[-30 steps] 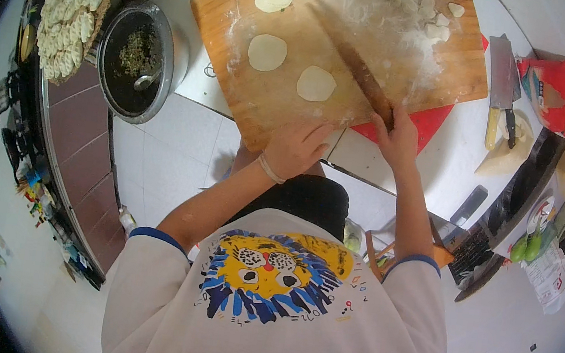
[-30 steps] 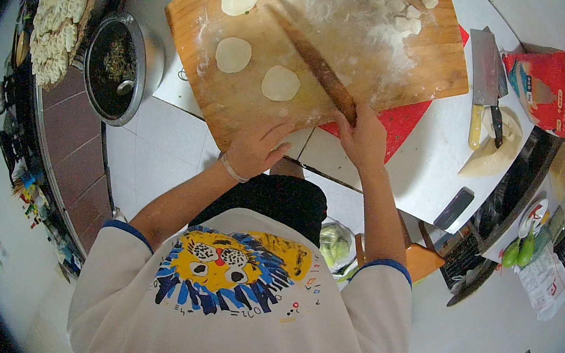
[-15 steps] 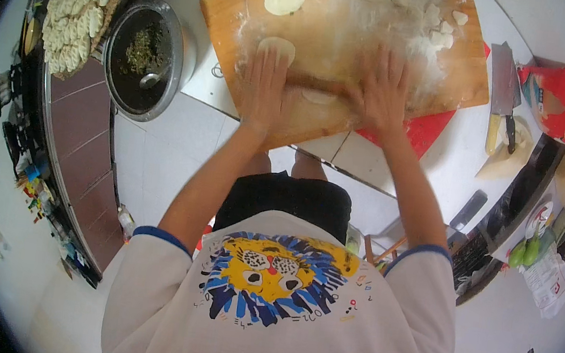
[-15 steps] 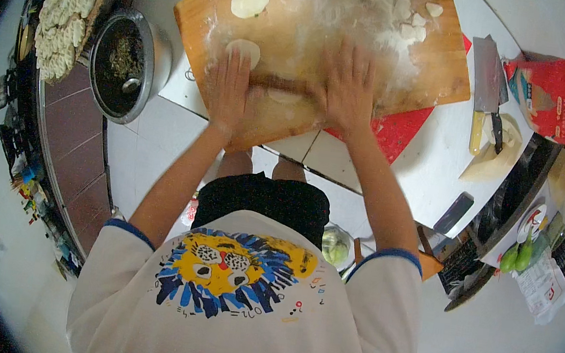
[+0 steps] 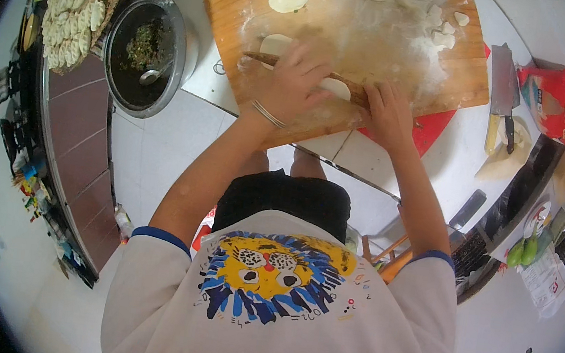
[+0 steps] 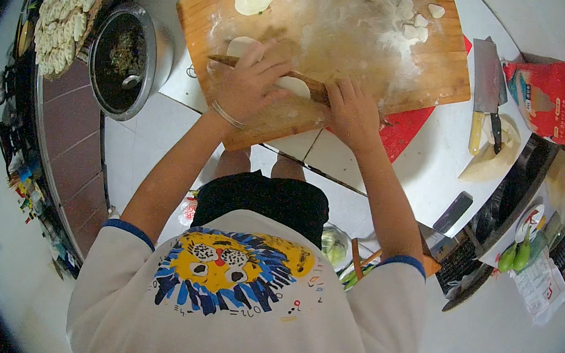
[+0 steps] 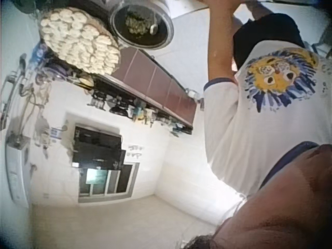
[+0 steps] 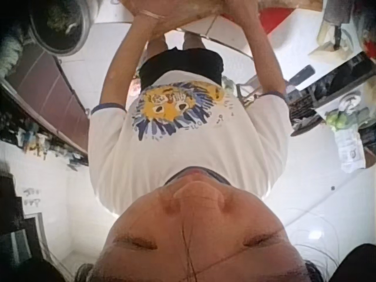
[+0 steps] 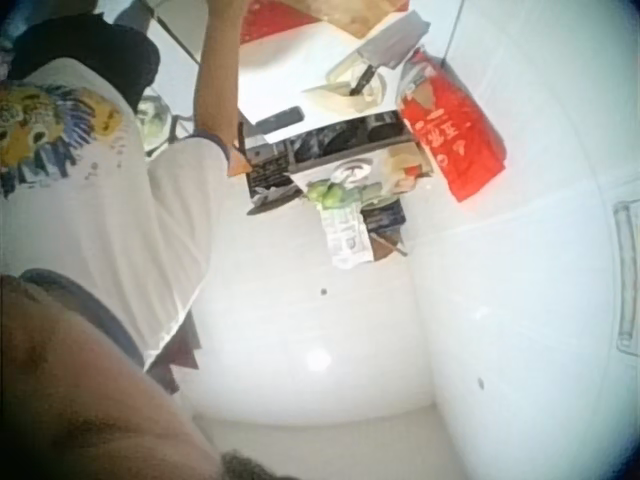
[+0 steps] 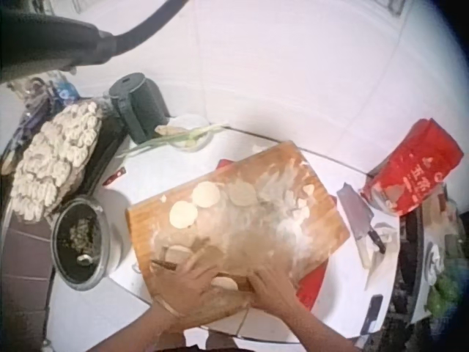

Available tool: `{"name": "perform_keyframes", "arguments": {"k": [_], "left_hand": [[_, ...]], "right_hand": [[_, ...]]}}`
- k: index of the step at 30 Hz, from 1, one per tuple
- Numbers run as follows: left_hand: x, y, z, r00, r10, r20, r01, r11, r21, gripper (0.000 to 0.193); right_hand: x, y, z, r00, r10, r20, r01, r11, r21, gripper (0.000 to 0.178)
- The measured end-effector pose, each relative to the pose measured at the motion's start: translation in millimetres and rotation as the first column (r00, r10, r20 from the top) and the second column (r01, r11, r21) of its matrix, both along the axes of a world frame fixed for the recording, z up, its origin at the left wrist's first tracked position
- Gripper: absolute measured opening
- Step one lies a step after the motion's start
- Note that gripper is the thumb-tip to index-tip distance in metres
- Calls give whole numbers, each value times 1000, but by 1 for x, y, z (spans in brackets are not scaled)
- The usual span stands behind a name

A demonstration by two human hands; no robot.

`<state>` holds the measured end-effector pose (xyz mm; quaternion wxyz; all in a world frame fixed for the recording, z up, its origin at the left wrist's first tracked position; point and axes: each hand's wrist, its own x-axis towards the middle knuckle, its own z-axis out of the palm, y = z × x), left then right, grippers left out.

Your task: The person uses a wooden rolling pin to flatten small balls of dough into thin, round discs on a floured wooden board. They repeatedly roll, rotate, and reposition the dough pieces to achieve a uniform shape. A tray of prepared dumplings and a bowl of filling are visible nearby.

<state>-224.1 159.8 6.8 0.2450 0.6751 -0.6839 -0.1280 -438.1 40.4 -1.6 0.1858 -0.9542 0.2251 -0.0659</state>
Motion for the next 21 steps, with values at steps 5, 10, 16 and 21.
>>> {"name": "perform_keyframes", "arguments": {"k": [5, 10, 16, 21], "left_hand": [[-14, -13, 21, 932, 14, -362, 77, 969, 234, 33], [-14, -23, 30, 827, -51, -560, 216, 949, 231, 24], [-4, -45, 10, 474, 262, -841, 92, 935, 343, 21], [24, -100, 17, 858, 343, -381, -242, 926, 290, 31]], "right_hand": [[-14, 13, 21, 993, -114, -23, 116, 988, 103, 39], [-26, 26, 19, 939, -328, -102, 321, 734, 598, 27], [-40, 20, 7, 720, -626, -299, 455, 101, 885, 31], [-55, 8, 10, 563, -790, -244, 448, 44, 893, 28]]}}
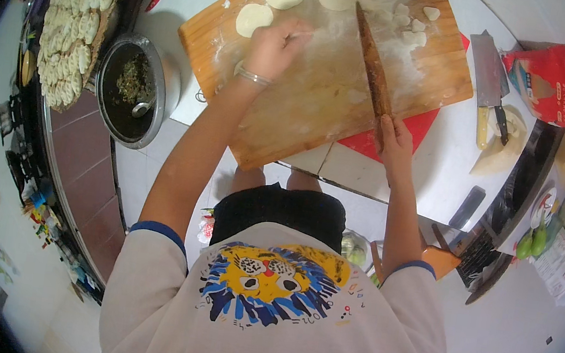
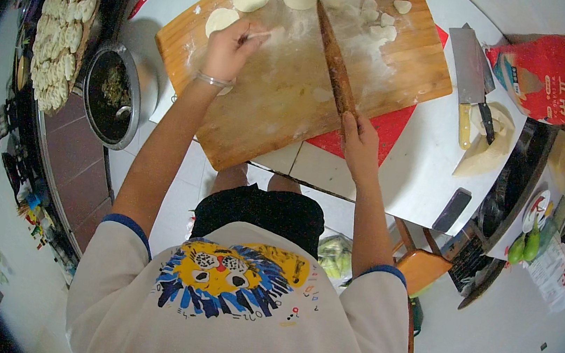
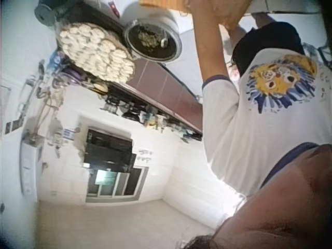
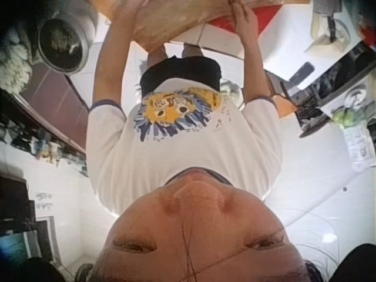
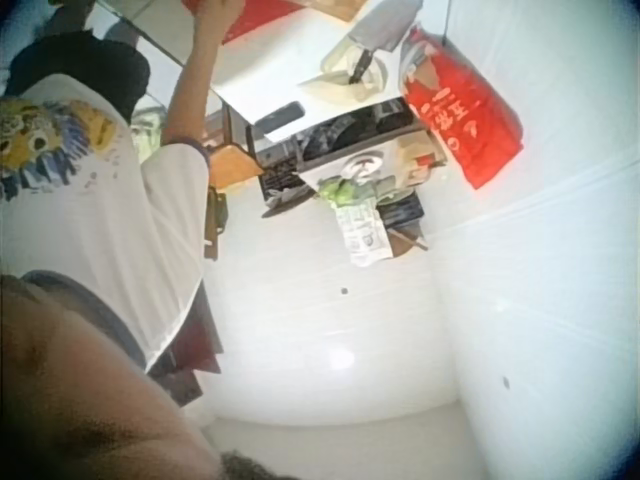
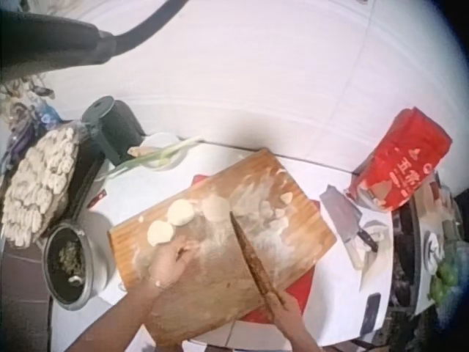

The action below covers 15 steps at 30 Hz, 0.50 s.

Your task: The person uses a wooden rolling pin to flatten small balls of dough into thin, round discs on a floured wooden board. They repeatedly roll, rotate, and reposition the dough pieces to achieve a uniform shape. A tray of prepared dumplings and a bowl of filling are visible nearby.

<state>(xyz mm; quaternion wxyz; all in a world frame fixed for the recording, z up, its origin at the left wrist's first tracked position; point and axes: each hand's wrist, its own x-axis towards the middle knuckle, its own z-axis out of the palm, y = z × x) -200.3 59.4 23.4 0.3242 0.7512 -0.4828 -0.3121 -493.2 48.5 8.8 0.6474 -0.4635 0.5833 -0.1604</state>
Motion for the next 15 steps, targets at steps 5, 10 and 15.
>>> {"name": "perform_keyframes", "arguments": {"k": [5, 10, 15], "left_hand": [[-13, -35, -44, 874, -250, 417, 267, 963, 17, 34], [-53, -103, -73, 784, -31, 620, 278, 911, -306, 34], [-70, -107, -88, 724, -65, 687, 254, 951, -177, 21]], "right_hand": [[-10, -8, 10, 998, -67, 4, 67, 998, 10, 25], [-16, -8, 11, 996, -86, -2, 86, 996, -24, 23], [-19, -6, 10, 989, -124, 85, 126, 992, -23, 24]]}}
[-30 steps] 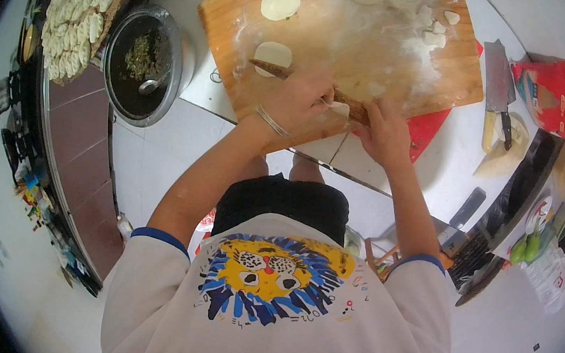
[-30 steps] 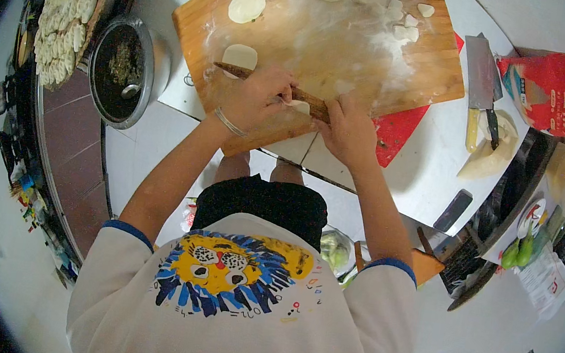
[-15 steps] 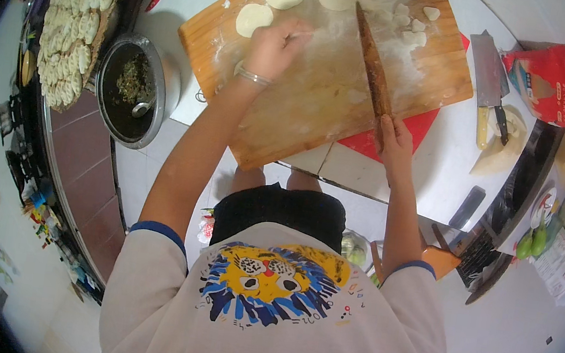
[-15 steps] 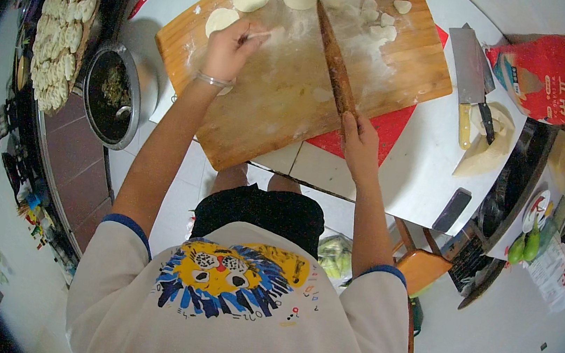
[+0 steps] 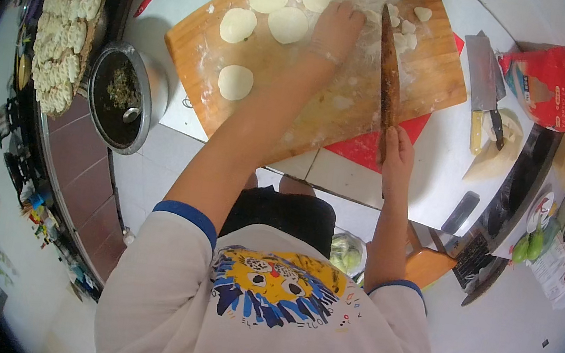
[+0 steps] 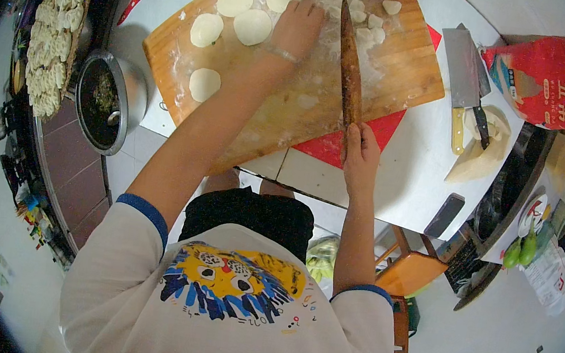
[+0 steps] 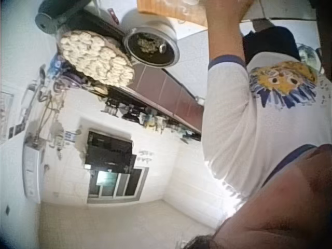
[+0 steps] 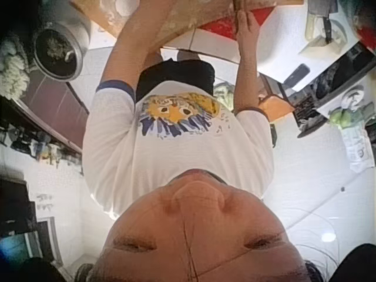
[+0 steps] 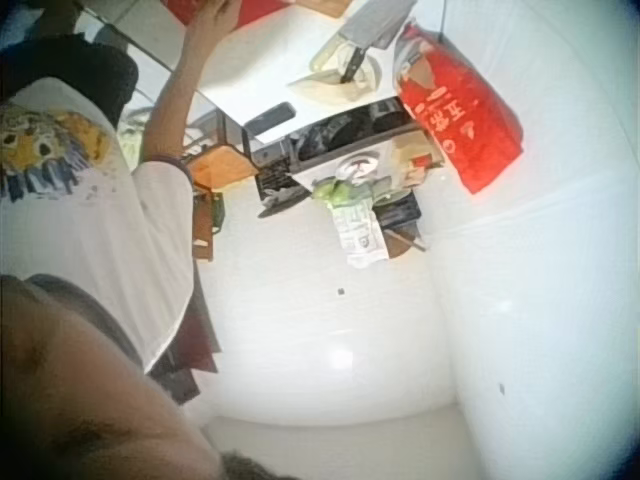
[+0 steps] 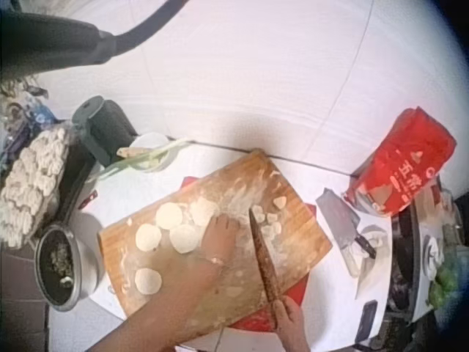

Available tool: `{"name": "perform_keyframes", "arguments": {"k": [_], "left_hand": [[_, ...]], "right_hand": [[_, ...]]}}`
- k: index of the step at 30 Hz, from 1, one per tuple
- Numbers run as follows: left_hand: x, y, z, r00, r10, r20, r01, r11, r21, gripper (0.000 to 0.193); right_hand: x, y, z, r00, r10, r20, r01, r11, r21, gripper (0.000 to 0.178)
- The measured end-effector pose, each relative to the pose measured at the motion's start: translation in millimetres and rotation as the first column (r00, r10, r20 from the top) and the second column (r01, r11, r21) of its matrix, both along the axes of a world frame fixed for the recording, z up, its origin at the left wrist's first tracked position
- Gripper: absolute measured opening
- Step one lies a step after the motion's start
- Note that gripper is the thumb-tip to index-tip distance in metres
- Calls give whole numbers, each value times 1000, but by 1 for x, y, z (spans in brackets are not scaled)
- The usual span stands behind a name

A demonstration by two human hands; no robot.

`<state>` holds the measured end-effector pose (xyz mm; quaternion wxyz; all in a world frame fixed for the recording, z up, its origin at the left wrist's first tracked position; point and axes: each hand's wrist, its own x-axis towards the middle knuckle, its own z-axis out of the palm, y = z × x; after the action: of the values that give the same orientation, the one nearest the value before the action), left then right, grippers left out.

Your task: The person uses a wooden rolling pin to flatten small balls of dough into thin, round discs on a floured wooden board. They repeatedly roll, rotate, and reposition the dough pieces to achieve a uniform shape. A tray of prepared dumplings and a bowl of filling are visible nearby.

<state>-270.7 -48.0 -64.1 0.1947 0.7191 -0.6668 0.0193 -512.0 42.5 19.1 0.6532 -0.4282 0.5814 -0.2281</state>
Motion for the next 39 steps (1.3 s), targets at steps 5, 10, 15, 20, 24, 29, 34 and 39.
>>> {"name": "perform_keyframes", "arguments": {"k": [5, 10, 15, 20, 24, 29, 34, 39], "left_hand": [[-3, 101, 7, 848, 92, -522, -86, 996, 35, 14], [-2, 205, 39, 949, -25, -315, 41, 998, 43, 26], [-15, 232, 41, 934, 82, -347, -25, 986, 164, 51], [-32, 185, 32, 948, 196, -249, -144, 967, 212, 71], [-40, 175, 13, 970, 164, -182, -111, 956, 271, 78], [-29, 196, 12, 967, 106, -232, -45, 966, 254, 78], [5, 221, 31, 732, 116, -672, -147, 989, 11, 63], [13, 227, 48, 628, 254, -736, -478, 872, -107, 58]], "right_hand": [[-8, 5, -14, 999, 37, -3, -37, 999, -29, 23], [9, 12, -12, 995, 99, -29, -100, 995, -18, 24], [19, 18, -19, 961, 231, -150, -244, 966, -80, 28], [18, 24, -23, 910, 313, -273, -368, 913, -177, 31], [21, 25, -19, 875, 307, -374, -407, 886, -224, 29], [22, 26, -3, 860, 301, -412, -448, 831, -330, 25], [19, 28, -4, 806, 342, -483, -513, 810, -285, 26], [31, 36, -11, 711, 388, -586, -678, 599, -426, 33]]}}
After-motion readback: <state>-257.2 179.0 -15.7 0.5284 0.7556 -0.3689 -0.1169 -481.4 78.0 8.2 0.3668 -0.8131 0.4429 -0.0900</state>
